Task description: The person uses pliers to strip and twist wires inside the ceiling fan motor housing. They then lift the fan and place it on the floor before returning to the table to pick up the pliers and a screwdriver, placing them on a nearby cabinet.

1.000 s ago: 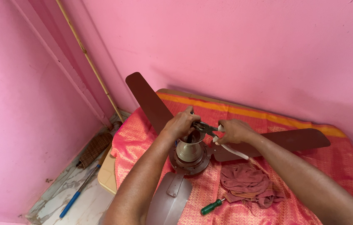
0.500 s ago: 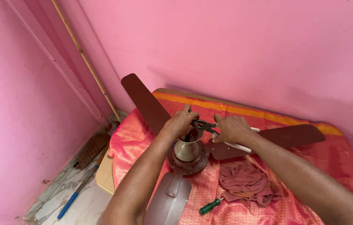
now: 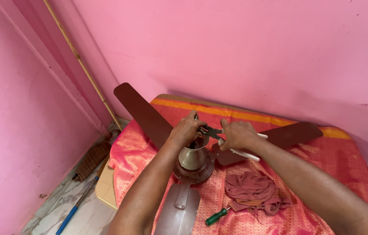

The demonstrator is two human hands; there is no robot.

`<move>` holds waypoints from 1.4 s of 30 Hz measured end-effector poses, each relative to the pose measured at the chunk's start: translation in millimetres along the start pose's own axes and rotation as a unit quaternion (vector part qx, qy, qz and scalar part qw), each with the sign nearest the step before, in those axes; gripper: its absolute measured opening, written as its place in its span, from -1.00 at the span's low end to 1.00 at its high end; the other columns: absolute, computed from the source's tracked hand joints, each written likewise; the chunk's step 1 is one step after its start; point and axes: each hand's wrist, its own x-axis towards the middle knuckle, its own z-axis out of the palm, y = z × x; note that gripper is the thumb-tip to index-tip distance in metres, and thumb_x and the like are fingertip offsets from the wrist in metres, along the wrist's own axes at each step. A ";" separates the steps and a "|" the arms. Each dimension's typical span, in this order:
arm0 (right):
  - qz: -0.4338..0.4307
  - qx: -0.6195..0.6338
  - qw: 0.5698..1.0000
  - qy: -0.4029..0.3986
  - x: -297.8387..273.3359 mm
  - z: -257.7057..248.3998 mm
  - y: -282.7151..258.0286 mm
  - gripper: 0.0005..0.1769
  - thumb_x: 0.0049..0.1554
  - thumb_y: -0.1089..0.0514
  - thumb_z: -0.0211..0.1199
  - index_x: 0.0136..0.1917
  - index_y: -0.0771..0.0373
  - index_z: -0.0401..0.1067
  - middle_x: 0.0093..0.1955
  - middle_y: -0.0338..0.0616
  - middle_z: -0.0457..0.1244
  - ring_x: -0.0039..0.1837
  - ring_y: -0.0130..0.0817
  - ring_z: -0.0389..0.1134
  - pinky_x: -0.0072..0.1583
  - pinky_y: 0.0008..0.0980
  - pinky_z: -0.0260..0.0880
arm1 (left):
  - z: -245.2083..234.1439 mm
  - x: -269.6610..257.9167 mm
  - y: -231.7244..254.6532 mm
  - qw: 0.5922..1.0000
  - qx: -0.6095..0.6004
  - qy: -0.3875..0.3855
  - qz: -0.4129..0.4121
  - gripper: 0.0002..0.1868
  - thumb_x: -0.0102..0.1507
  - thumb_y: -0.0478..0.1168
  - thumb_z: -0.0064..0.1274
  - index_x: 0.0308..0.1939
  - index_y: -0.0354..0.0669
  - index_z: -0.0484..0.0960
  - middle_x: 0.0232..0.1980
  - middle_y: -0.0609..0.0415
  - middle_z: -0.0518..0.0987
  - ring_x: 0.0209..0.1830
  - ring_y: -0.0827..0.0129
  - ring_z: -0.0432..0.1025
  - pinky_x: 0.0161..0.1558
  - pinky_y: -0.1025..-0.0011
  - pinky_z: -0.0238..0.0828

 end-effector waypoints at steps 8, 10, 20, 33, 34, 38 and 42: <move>-0.024 -0.007 0.996 0.088 -2.5 7.9 -5.1 -0.06 -0.15 -0.30 0.51 0.25 0.22 0.14 0.14 0.09 0.22 0.09 0.05 0.40 0.07 0.02 0.40 | 2.1 -5.3 -10.4 1.000 -0.008 0.020 0.002 -0.50 0.04 -0.32 0.35 0.08 0.05 0.71 0.10 -0.11 0.44 0.06 -0.05 0.51 0.11 0.05 0.48; -0.047 -0.036 0.985 0.159 -2.2 16.2 -4.6 -0.10 -0.16 -0.25 0.53 0.22 0.23 0.18 0.15 0.05 0.18 0.08 -0.01 0.38 0.07 -0.02 0.38 | 3.9 -5.7 -13.6 1.000 -0.008 0.026 0.001 -0.50 0.04 -0.30 0.36 0.08 0.04 0.71 0.09 -0.11 0.44 0.05 -0.05 0.51 0.11 0.06 0.48; -0.071 -0.171 0.931 0.313 3.7 41.1 -1.0 -0.52 0.01 -0.19 0.33 -0.08 0.26 0.38 -0.08 -0.09 0.25 -0.06 -0.21 0.35 -0.05 -0.13 0.33 | 8.3 -8.1 -22.5 0.999 0.004 0.038 0.001 -0.49 0.07 -0.27 0.34 0.13 0.07 0.68 0.09 -0.12 0.44 0.03 -0.06 0.52 0.06 0.06 0.51; -0.058 -0.103 0.980 0.158 10.1 16.2 -3.0 -0.56 0.06 -0.14 0.25 -0.12 0.28 0.28 -0.25 0.06 0.35 -0.19 -0.02 0.47 -0.14 -0.03 0.47 | -20.1 -13.8 -1.6 0.997 0.042 -0.049 -0.039 0.03 0.21 -0.60 -0.08 0.60 0.48 0.06 0.15 -0.21 0.38 -0.03 -0.11 0.55 -0.01 0.02 0.55; -0.059 -0.092 0.982 0.152 8.8 13.0 -3.4 -0.55 0.05 -0.15 0.26 -0.11 0.29 0.29 -0.25 0.05 0.36 -0.19 -0.02 0.47 -0.13 -0.03 0.47 | -20.7 -13.2 -0.2 0.997 0.044 -0.046 -0.037 0.03 0.22 -0.59 -0.09 0.61 0.48 0.01 0.16 -0.23 0.37 -0.04 -0.11 0.55 -0.04 0.00 0.55; -0.062 -0.082 0.987 0.125 4.5 1.6 -3.8 -0.48 0.00 -0.19 0.28 -0.10 0.32 0.31 -0.25 0.04 0.38 -0.18 -0.02 0.48 -0.11 -0.04 0.48 | -17.4 -11.3 -0.8 0.999 0.031 -0.023 -0.020 0.09 0.19 -0.57 -0.05 0.61 0.40 -0.18 0.17 -0.32 0.35 -0.09 -0.17 0.55 -0.10 -0.07 0.54; -0.072 -0.056 0.989 0.114 2.9 -7.0 -4.1 -0.48 -0.03 -0.20 0.28 -0.09 0.30 0.34 -0.28 0.07 0.38 -0.20 0.02 0.46 -0.12 0.01 0.45 | -12.9 -10.8 -5.3 1.000 0.027 -0.006 0.002 0.17 0.12 -0.61 -0.03 0.63 0.33 -0.24 0.12 -0.32 0.36 -0.09 -0.20 0.54 -0.12 -0.08 0.53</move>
